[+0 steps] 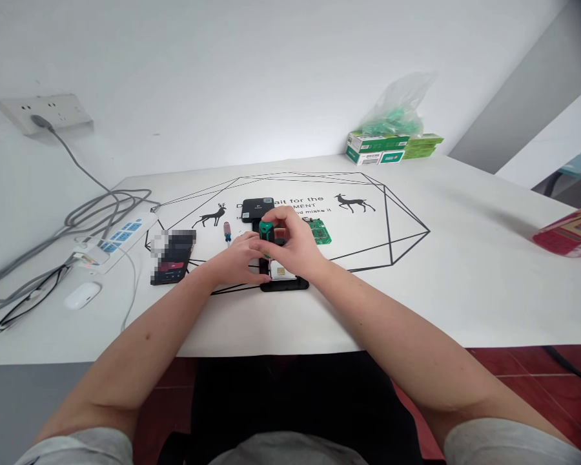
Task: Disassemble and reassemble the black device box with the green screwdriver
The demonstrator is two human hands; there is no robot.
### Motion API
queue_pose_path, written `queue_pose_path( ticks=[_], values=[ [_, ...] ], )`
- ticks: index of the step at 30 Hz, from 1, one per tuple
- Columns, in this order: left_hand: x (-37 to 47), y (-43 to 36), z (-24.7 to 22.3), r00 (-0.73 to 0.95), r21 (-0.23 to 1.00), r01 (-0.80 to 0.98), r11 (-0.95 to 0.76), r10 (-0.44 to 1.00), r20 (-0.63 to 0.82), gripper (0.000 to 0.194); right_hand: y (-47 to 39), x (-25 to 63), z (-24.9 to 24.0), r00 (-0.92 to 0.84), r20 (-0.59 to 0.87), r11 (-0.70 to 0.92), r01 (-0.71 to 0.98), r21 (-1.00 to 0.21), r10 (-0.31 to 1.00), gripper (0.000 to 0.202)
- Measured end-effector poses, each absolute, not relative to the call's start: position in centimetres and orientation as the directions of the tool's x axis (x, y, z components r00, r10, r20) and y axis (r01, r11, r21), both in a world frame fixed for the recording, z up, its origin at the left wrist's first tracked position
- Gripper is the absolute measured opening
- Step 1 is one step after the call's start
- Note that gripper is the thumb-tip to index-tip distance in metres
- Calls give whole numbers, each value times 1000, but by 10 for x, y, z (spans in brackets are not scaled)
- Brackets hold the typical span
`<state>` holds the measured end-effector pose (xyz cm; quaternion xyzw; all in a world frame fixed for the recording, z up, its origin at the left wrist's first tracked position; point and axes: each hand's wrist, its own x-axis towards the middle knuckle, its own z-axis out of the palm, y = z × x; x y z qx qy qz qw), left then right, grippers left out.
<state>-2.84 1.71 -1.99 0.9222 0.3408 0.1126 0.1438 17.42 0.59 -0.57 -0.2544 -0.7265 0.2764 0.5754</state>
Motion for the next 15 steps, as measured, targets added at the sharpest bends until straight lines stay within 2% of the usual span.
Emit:
queue_pose_path(
  ticks=[3, 6, 12, 15],
  values=[
    [-30, 18, -22, 743, 318, 597, -737, 657, 127, 40, 6, 175, -3, -266, 598, 592, -114, -798, 756, 41],
    [-32, 20, -25, 749, 297, 592, -749, 648, 140, 43, 7, 175, -1, -343, 525, 470, -235, -851, 778, 43],
    [-32, 20, -26, 751, 284, 589, -757, 642, 154, 45, 6, 175, 1, -315, 536, 466, -274, -842, 783, 44],
    [-31, 20, -26, 757, 273, 579, -768, 631, 168, 40, 8, 178, 3, -400, 552, 456, -314, -833, 732, 38]
  ],
)
